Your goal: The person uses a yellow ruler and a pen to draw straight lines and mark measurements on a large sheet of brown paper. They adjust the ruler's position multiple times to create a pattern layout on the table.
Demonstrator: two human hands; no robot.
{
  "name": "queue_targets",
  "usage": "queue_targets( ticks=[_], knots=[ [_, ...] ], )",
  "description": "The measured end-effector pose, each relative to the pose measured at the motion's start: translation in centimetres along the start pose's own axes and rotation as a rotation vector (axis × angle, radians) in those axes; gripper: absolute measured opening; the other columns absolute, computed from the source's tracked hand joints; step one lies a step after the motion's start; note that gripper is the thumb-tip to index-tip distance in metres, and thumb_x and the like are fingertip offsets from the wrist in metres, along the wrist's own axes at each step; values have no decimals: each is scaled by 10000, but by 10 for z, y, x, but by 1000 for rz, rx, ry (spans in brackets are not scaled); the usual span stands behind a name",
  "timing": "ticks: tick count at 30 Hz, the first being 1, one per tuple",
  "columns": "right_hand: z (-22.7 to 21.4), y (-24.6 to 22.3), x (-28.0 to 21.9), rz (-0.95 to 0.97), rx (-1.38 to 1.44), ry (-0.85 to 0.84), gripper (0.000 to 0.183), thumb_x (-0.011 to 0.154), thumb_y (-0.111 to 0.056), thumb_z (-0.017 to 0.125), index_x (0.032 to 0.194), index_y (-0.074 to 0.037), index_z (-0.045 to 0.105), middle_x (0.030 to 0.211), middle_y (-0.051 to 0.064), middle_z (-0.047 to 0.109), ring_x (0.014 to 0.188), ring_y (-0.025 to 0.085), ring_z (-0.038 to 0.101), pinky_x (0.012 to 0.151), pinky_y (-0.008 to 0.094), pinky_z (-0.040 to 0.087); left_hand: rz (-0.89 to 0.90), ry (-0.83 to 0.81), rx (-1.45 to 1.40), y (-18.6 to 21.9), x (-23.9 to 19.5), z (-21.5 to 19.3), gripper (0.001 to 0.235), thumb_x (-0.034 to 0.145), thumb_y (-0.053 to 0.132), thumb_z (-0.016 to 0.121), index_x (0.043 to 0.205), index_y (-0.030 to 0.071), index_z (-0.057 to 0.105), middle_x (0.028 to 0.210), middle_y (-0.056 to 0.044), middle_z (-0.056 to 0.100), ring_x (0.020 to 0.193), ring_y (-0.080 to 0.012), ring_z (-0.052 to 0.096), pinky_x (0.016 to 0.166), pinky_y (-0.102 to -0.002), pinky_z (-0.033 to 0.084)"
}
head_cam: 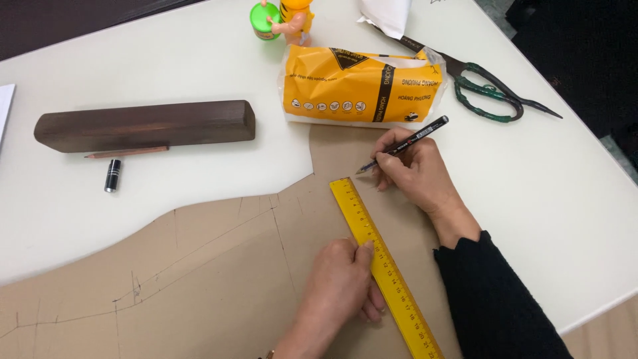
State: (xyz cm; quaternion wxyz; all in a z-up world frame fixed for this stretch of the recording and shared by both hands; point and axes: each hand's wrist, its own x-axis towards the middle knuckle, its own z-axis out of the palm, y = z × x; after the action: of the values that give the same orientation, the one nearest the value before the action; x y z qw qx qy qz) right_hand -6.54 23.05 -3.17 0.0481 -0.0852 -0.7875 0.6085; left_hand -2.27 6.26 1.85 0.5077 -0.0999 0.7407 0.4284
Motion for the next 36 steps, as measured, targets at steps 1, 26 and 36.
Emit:
queue_targets(
  ticks=[1, 26, 36],
  knots=[
    [1, -1, -1, 3, 4, -11, 61, 871, -28, 525, 861, -44, 583, 669, 105, 646, 508, 143, 607, 490, 222, 548, -2, 13, 30, 1, 1, 1, 342, 1053, 323, 411, 932, 61, 594, 592, -85, 677, 430, -143, 635, 383, -229, 536],
    [3, -2, 2, -15, -63, -43, 57, 856, -36, 539, 842, -67, 585, 683, 74, 627, 500, 120, 577, 470, 203, 525, -16, 24, -14, -1, 7, 3, 345, 1045, 312, 420, 982, 31, 611, 583, -113, 671, 413, -167, 625, 371, -247, 534],
    [4, 0, 1, -66, -96, -54, 55, 839, -54, 547, 845, -71, 598, 703, 57, 614, 517, 102, 546, 444, 192, 494, 1, 19, -28, -4, 12, 5, 342, 1043, 301, 426, 964, 16, 599, 565, -129, 664, 408, -181, 630, 357, -267, 537]
  ],
)
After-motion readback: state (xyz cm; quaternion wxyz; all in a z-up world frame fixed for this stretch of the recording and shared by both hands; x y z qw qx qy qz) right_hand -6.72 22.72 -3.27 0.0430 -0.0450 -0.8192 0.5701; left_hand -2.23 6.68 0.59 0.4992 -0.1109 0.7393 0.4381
